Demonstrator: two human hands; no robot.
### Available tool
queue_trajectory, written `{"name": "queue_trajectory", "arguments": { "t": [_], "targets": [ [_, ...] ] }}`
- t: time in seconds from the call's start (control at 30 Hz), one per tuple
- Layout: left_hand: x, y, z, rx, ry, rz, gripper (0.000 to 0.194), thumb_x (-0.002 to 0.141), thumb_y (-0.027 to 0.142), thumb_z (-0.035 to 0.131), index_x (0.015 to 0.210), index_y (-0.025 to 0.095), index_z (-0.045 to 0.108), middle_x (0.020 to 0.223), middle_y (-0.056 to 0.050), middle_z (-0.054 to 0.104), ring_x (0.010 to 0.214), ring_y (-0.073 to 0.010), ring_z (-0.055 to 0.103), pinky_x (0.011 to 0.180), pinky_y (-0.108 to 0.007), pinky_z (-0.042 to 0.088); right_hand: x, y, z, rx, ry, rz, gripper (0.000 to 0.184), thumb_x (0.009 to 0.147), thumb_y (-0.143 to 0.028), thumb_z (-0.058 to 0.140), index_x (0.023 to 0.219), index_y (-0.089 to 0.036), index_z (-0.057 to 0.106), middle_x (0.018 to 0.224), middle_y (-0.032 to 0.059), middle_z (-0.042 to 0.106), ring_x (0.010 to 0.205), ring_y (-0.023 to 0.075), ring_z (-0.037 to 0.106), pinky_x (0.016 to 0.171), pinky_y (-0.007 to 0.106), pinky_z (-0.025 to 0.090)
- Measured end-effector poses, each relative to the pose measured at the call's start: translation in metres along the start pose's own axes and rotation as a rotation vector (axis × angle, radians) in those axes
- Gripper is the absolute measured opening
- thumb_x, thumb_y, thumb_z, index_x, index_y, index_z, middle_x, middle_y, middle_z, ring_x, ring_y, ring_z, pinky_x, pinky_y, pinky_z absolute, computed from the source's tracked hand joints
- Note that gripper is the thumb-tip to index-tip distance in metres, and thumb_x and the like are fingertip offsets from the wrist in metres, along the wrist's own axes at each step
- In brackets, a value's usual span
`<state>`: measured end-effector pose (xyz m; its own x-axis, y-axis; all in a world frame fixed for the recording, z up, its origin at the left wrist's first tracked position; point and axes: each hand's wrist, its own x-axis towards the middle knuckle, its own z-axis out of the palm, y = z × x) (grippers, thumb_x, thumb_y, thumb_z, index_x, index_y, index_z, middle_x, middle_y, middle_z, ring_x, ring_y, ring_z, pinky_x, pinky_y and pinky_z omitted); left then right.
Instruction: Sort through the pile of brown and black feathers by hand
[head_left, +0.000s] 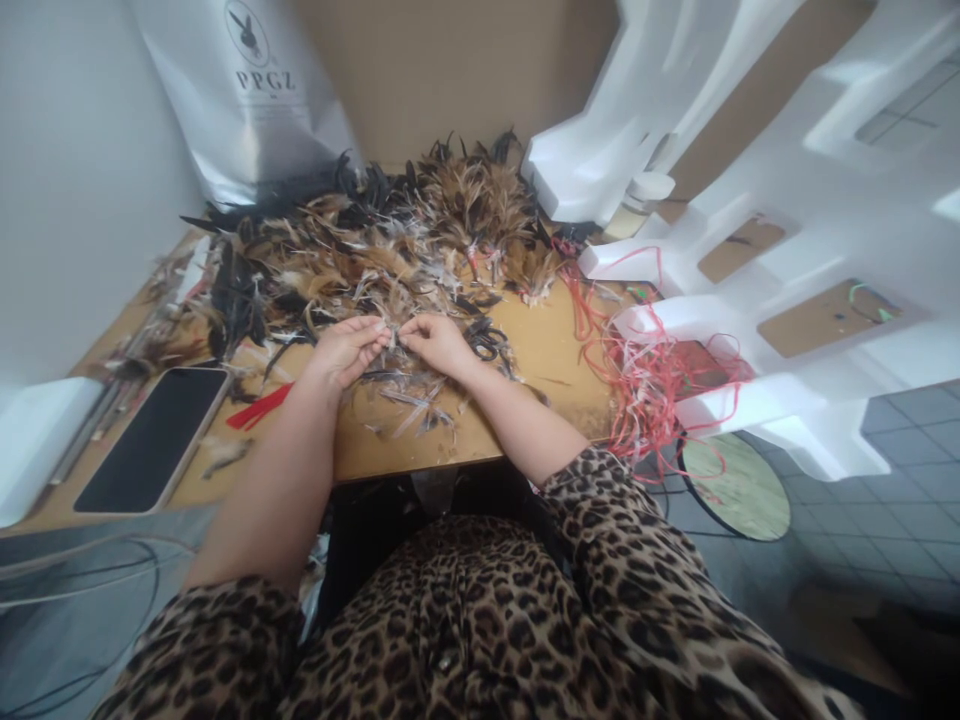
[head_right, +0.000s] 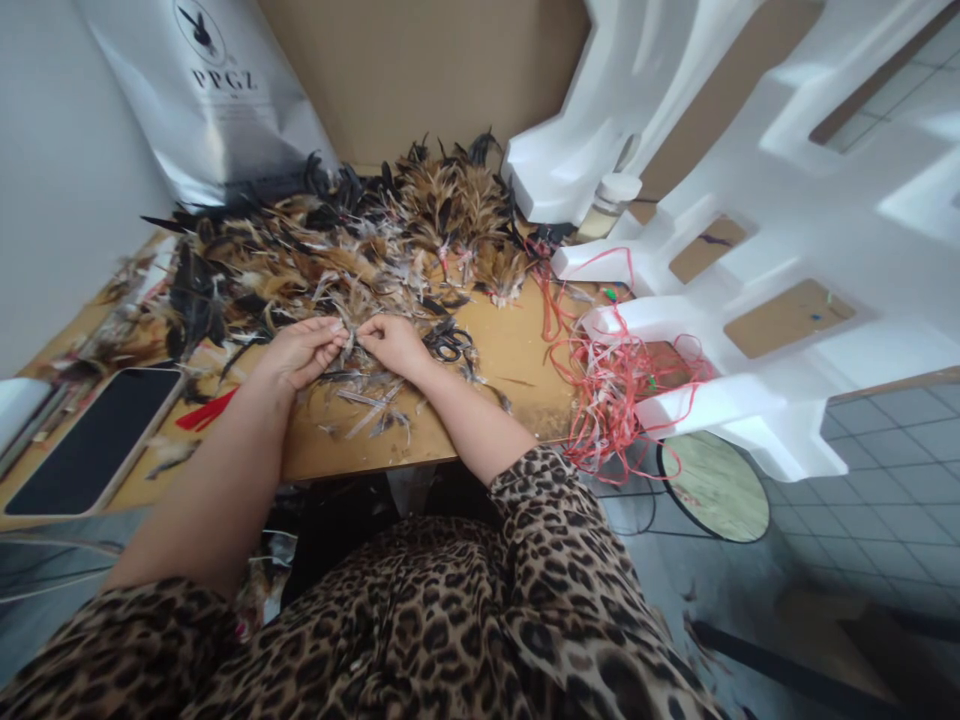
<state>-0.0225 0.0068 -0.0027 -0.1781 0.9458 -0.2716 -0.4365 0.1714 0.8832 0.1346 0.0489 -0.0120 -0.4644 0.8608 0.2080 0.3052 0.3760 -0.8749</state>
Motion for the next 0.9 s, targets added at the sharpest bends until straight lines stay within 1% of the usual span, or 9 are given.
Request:
{"name": "queue_trajectory", "arguments": {
  "t": [0.07, 0.23, 0.33, 0.43, 0.5, 0.6, 0.7, 0.8, 0.9],
  "targets": [
    [0.0, 0.0, 0.0, 0.008, -0.01, 0.006, 0.008, 0.069, 0.001, 0.063, 0.07, 0.008, 0.062, 0.059, -0.005, 0.064, 0.048, -0.0052, 0.058, 0.047, -0.01, 0.046, 0.0, -0.001, 0.003, 0.074, -0.002, 0.046, 0.011, 0.071, -0.019, 0.062, 0.079, -0.012, 0.066, 0.069, -0.0007, 0.064, 0.06, 0.0068, 0.053, 0.062, 0.02, 0.041],
    [-0.001, 0.0, 0.001, -0.01, -0.084, 0.07, 0.008, 0.067, 0.005, 0.067, 0.071, 0.009, 0.062, 0.059, -0.003, 0.064, 0.048, -0.0041, 0.057, 0.049, -0.01, 0.046, 0.0, -0.009, 0.01, 0.489, -0.029, 0.312, 0.011, 0.072, -0.017, 0.063, 0.079, -0.014, 0.055, 0.057, -0.0046, 0.059, 0.045, 0.0045, 0.051, 0.044, 0.015, 0.037],
    [-0.003, 0.0, 0.002, -0.019, -0.116, 0.104, 0.009, 0.067, 0.007, 0.068, 0.072, 0.01, 0.062, 0.06, -0.002, 0.064, 0.049, -0.004, 0.057, 0.05, -0.01, 0.047, -0.001, -0.014, 0.01, 0.647, -0.017, 0.368, 0.018, 0.069, -0.013, 0.066, 0.078, -0.015, 0.051, 0.052, -0.0068, 0.057, 0.044, 0.0047, 0.052, 0.04, 0.013, 0.035],
    [-0.004, -0.001, 0.005, -0.029, -0.126, 0.123, 0.01, 0.067, 0.008, 0.069, 0.074, 0.011, 0.062, 0.061, -0.002, 0.064, 0.05, -0.0043, 0.058, 0.051, -0.011, 0.047, 0.0, -0.016, 0.009, 0.763, -0.009, 0.384, 0.019, 0.067, -0.01, 0.065, 0.078, -0.016, 0.049, 0.05, -0.0083, 0.056, 0.043, 0.0046, 0.053, 0.04, 0.013, 0.037],
    [-0.004, -0.001, 0.006, -0.039, -0.133, 0.134, 0.01, 0.068, 0.009, 0.069, 0.075, 0.011, 0.061, 0.062, -0.002, 0.064, 0.051, -0.004, 0.058, 0.051, -0.011, 0.046, 0.0, -0.015, 0.009, 0.789, 0.015, 0.375, 0.021, 0.067, -0.01, 0.065, 0.077, -0.016, 0.048, 0.049, -0.0088, 0.056, 0.044, 0.0051, 0.054, 0.04, 0.013, 0.038],
    [-0.003, -0.003, 0.006, -0.069, -0.143, 0.134, 0.01, 0.069, 0.009, 0.068, 0.076, 0.013, 0.061, 0.062, -0.001, 0.063, 0.052, -0.0036, 0.057, 0.052, -0.011, 0.046, -0.001, -0.016, 0.01, 0.761, 0.057, 0.316, 0.024, 0.065, -0.012, 0.067, 0.076, -0.017, 0.046, 0.049, -0.0092, 0.055, 0.047, 0.006, 0.057, 0.042, 0.013, 0.04],
    [-0.002, -0.004, 0.006, -0.096, -0.157, 0.133, 0.01, 0.069, 0.009, 0.067, 0.075, 0.013, 0.061, 0.06, 0.0, 0.062, 0.051, -0.0033, 0.055, 0.051, -0.01, 0.045, -0.002, -0.02, 0.009, 0.718, 0.05, 0.261, 0.022, 0.067, -0.017, 0.067, 0.076, -0.017, 0.047, 0.051, -0.0082, 0.056, 0.049, 0.0064, 0.058, 0.044, 0.014, 0.042],
    [-0.002, -0.005, 0.005, -0.1, -0.183, 0.15, 0.009, 0.069, 0.009, 0.067, 0.074, 0.012, 0.061, 0.06, -0.001, 0.062, 0.051, -0.0038, 0.055, 0.05, -0.011, 0.045, -0.003, -0.022, 0.007, 0.684, 0.042, 0.238, 0.02, 0.068, -0.018, 0.066, 0.076, -0.016, 0.049, 0.051, -0.007, 0.057, 0.048, 0.0061, 0.057, 0.044, 0.014, 0.042],
    [-0.003, -0.005, 0.006, -0.086, -0.177, 0.152, 0.007, 0.07, 0.008, 0.065, 0.075, 0.012, 0.062, 0.061, 0.0, 0.062, 0.052, -0.0039, 0.055, 0.052, -0.012, 0.045, -0.003, -0.023, 0.007, 0.691, 0.037, 0.234, 0.021, 0.066, -0.016, 0.067, 0.077, -0.017, 0.049, 0.051, -0.0072, 0.057, 0.047, 0.0054, 0.055, 0.044, 0.014, 0.042]
  ]
}}
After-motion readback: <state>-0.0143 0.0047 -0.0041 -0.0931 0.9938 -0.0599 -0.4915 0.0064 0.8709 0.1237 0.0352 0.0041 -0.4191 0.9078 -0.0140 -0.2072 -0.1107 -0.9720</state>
